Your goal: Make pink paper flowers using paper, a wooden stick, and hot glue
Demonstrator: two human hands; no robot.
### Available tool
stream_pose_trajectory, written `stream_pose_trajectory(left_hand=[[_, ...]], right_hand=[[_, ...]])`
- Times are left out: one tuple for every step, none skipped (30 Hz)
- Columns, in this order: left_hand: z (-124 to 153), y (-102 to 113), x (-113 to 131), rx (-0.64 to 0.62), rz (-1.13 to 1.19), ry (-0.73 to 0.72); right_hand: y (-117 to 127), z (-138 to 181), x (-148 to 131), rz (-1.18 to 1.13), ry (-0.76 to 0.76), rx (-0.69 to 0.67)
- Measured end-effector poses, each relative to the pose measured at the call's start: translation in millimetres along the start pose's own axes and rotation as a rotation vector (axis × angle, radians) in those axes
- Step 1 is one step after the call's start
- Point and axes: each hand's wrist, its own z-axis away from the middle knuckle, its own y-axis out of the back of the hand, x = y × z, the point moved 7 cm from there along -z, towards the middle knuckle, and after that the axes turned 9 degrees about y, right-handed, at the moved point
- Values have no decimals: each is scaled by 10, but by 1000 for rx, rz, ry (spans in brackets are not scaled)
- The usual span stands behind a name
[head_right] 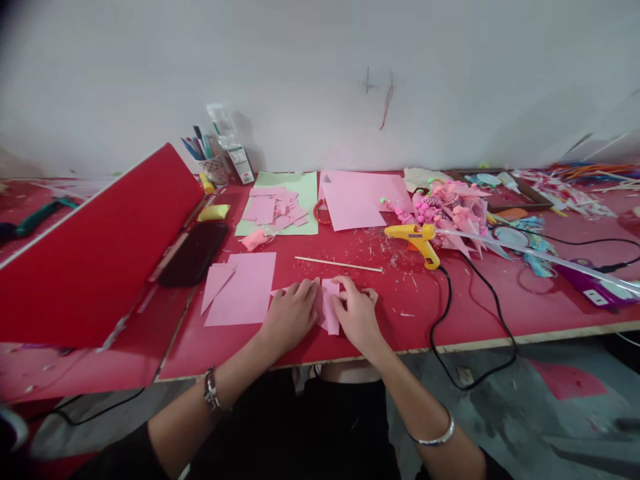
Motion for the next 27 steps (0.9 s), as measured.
stream_pose_trajectory(left_hand=[[-1,1,2,3,-2,-4],[-2,1,4,6,-3,-9],[-4,1,5,10,-3,-13],[-7,1,5,13,-2,-16],[-10,0,3,15,-1,-18],[-13,-2,1,14,1,-17],[-15,-3,-1,13,3,-16],[-16,-3,-3,11,5,-15],[-16,-2,-3,10,8,-14],[-14,1,-3,10,11,-15],[-12,7,-3,12,16,-15],[-9,13,-3,15,23,-16],[-6,18,-4,18,31,-16],[-3,21,-5,19,40,-16],[-1,22,-8,19,49,-15],[0,22,-12,18,56,-12],[1,22,-17,18,62,-9],[1,22,-20,19,67,-6],[1,23,-23,20,70,-3],[1,25,-25,22,72,0],[0,27,-27,22,75,3],[-1,28,-28,21,78,5],[-3,30,-29,18,81,6],[-4,32,-29,17,86,8],[-4,35,-30,15,90,8],[-4,37,-30,14,95,6],[-3,40,-31,13,99,5]], right_hand=[[2,10,-6,25,7,7],[6,18,-9,52,13,14],[14,25,-9,79,16,24],[24,33,-6,103,17,33],[35,40,-1,120,16,40],[45,48,6,130,13,45],[53,56,12,133,7,46],[61,65,16,129,0,46],[70,75,18,120,-8,48],[81,87,19,106,-19,54],[88,99,18,83,-28,54],[85,112,14,51,-33,43],[73,125,8,13,-32,19],[56,138,0,-24,-28,-11],[36,152,-7,-54,-21,-42],[21,164,-11,-71,-14,-66],[13,175,-13,-75,-8,-78],[13,184,-11,-66,-4,-78],[16,193,-6,-48,-3,-73],[21,201,-1,-25,-2,-68],[28,210,4,1,-4,-65],[39,220,10,26,-7,-61],[52,233,17,48,-11,-60],[70,249,25,66,-14,-58],[91,267,34,77,-17,-57],[114,289,47,86,-20,-57],[139,313,63,93,-25,-57]])
